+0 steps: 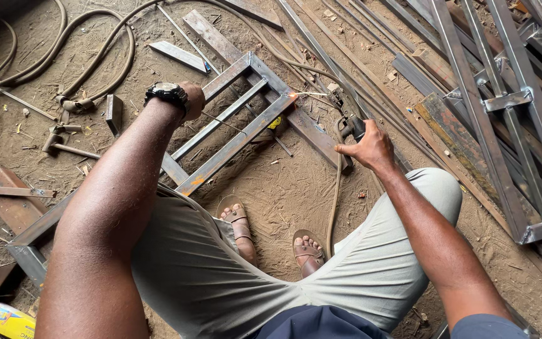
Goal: The person welds a rectangular metal frame using a handheld welding torch. They hold the frame with one hand and apply the torch to the joints, producing bright sparks. The person repositions the frame and continues welding different sections.
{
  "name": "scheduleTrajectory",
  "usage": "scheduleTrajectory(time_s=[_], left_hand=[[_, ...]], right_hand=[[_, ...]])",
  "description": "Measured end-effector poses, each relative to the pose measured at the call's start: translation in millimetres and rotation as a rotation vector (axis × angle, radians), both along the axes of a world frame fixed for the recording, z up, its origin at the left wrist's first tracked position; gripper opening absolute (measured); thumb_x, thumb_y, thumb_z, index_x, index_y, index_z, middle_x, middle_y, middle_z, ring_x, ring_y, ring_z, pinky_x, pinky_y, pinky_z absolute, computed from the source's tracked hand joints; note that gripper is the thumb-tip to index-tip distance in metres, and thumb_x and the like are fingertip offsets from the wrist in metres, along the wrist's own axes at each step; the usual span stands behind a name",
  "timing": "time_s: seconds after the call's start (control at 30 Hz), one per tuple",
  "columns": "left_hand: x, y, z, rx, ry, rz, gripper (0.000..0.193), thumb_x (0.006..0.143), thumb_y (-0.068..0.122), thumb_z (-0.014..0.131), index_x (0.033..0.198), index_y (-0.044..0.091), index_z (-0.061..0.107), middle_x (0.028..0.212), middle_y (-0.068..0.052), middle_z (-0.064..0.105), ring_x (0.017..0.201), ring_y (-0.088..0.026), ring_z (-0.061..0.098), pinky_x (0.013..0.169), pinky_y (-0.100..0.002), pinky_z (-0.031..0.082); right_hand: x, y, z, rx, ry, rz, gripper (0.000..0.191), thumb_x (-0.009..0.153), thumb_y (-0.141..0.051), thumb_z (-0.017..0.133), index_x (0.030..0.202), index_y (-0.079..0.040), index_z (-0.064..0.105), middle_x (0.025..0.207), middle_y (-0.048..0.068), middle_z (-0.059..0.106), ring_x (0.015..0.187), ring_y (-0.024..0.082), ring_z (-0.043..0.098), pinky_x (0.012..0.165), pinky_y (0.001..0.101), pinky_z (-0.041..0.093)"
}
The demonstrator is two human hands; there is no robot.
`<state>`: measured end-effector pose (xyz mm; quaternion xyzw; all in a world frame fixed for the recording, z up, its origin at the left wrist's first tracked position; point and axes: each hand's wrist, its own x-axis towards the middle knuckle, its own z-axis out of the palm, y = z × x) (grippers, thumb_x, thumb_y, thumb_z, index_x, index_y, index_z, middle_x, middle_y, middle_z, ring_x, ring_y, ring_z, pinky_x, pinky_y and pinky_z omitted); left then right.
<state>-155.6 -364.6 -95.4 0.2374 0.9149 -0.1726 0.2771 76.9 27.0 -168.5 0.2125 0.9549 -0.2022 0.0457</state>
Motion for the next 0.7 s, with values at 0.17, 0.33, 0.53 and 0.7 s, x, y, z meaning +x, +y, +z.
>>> scheduleTrajectory(time_s=[0.17, 0.33, 0.53, 0.7], left_hand=[[0.1, 2.2, 2.8, 0.002, -0.002, 0.003, 0.032, 0.105, 0.016, 0.051, 0.130, 0.010, 0.069, 0.124, -0.013, 0.074, 0.111, -0.028, 0.073, 0.086, -0.048, 0.062], [-0.8, 1.5, 2.2, -0.004, 0.000, 0.004, 0.032, 0.102, 0.013, 0.054, 0.129, 0.011, 0.071, 0.124, -0.013, 0.074, 0.111, -0.029, 0.073, 0.086, -0.047, 0.062], [-5.4, 3.1, -3.0, 0.022, -0.024, 0.025, 0.032, 0.102, 0.012, 0.052, 0.126, 0.009, 0.073, 0.125, -0.014, 0.074, 0.111, -0.029, 0.073, 0.088, -0.047, 0.061], [-8.3, 2.8, -2.6, -0.001, -0.017, 0.011, 0.032, 0.099, 0.010, 0.053, 0.127, 0.010, 0.071, 0.127, -0.014, 0.073, 0.114, -0.030, 0.072, 0.089, -0.048, 0.062]], right_hand=[[-1.4, 0.9, -0.2, 0.009, 0.003, 0.015, 0.110, 0.069, -0.061, 0.088, 0.143, 0.006, 0.042, 0.107, 0.023, 0.065, 0.095, 0.032, 0.068, 0.075, 0.0467, 0.059], [-3.1, -0.1, -0.1, 0.055, -0.014, 0.009, 0.111, 0.067, -0.063, 0.089, 0.142, 0.005, 0.043, 0.105, 0.023, 0.065, 0.095, 0.032, 0.067, 0.074, 0.0469, 0.057], [-3.5, -1.1, 0.7, 0.024, -0.044, -0.010, 0.110, 0.068, -0.064, 0.087, 0.143, 0.004, 0.042, 0.102, 0.021, 0.065, 0.091, 0.031, 0.068, 0.071, 0.0455, 0.058], [-5.1, -0.9, 0.7, 0.039, -0.031, 0.011, 0.111, 0.068, -0.065, 0.086, 0.143, 0.005, 0.043, 0.102, 0.021, 0.065, 0.092, 0.030, 0.068, 0.071, 0.0448, 0.058]])
